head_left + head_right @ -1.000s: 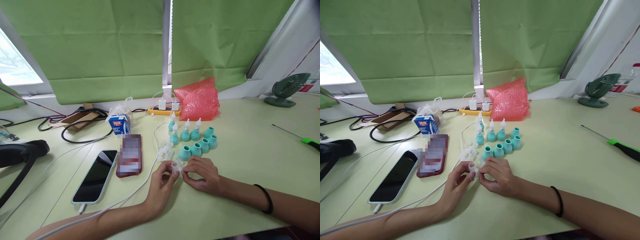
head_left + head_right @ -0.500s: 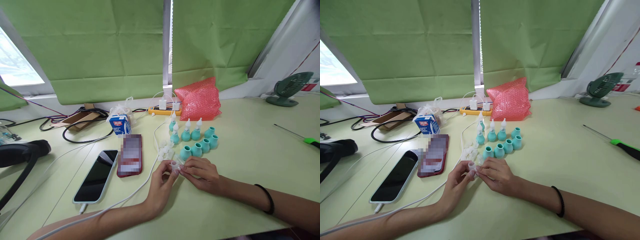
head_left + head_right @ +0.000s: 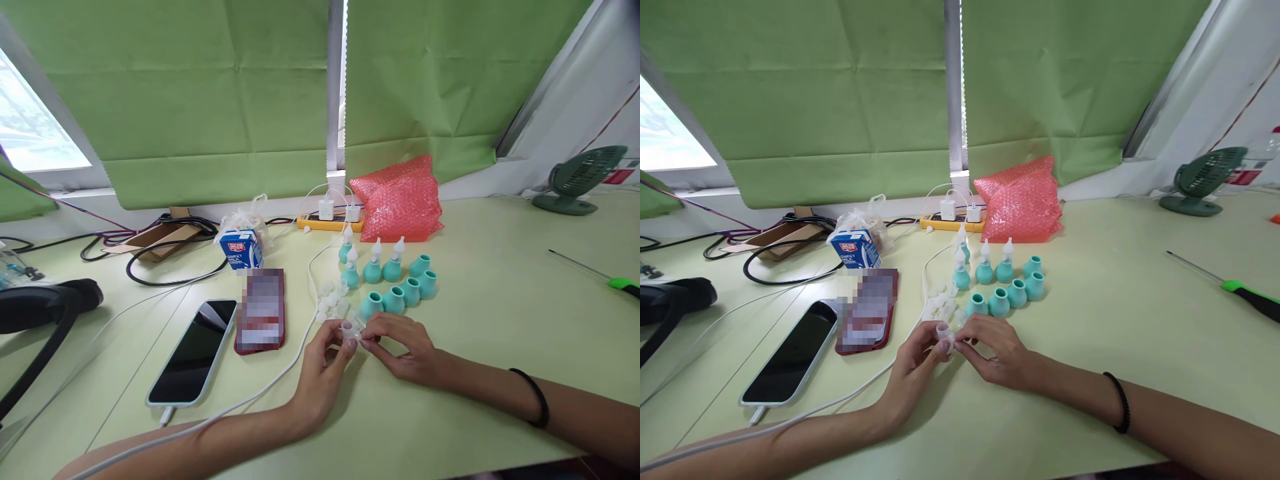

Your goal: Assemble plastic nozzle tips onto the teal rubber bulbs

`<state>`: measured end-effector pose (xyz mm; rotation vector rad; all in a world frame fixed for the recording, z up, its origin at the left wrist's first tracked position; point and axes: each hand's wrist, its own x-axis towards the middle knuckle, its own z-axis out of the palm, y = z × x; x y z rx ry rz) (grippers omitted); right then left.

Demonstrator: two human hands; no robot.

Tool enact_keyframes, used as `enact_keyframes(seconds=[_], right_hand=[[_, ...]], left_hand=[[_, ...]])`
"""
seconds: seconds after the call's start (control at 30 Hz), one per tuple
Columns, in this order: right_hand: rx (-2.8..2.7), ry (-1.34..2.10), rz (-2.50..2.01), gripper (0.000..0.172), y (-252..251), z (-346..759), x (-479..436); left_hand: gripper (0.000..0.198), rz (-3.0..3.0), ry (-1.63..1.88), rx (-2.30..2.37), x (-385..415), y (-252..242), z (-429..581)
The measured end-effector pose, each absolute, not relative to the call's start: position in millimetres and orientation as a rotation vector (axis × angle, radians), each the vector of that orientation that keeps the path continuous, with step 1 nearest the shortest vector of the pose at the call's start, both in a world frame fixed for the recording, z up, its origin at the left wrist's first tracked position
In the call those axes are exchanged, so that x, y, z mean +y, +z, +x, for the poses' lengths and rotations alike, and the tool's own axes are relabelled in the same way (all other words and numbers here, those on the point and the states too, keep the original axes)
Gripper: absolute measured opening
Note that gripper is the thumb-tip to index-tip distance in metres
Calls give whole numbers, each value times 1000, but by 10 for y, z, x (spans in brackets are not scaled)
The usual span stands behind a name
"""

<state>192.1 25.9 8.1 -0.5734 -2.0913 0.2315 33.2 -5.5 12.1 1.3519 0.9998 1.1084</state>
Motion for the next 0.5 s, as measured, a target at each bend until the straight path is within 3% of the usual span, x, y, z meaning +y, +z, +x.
enact_keyframes(seconds=[0.5], right_hand=[[-2105, 148, -486, 21, 80, 1915, 276]], left_hand=[[18, 1381, 1078, 1000, -73, 150, 334]])
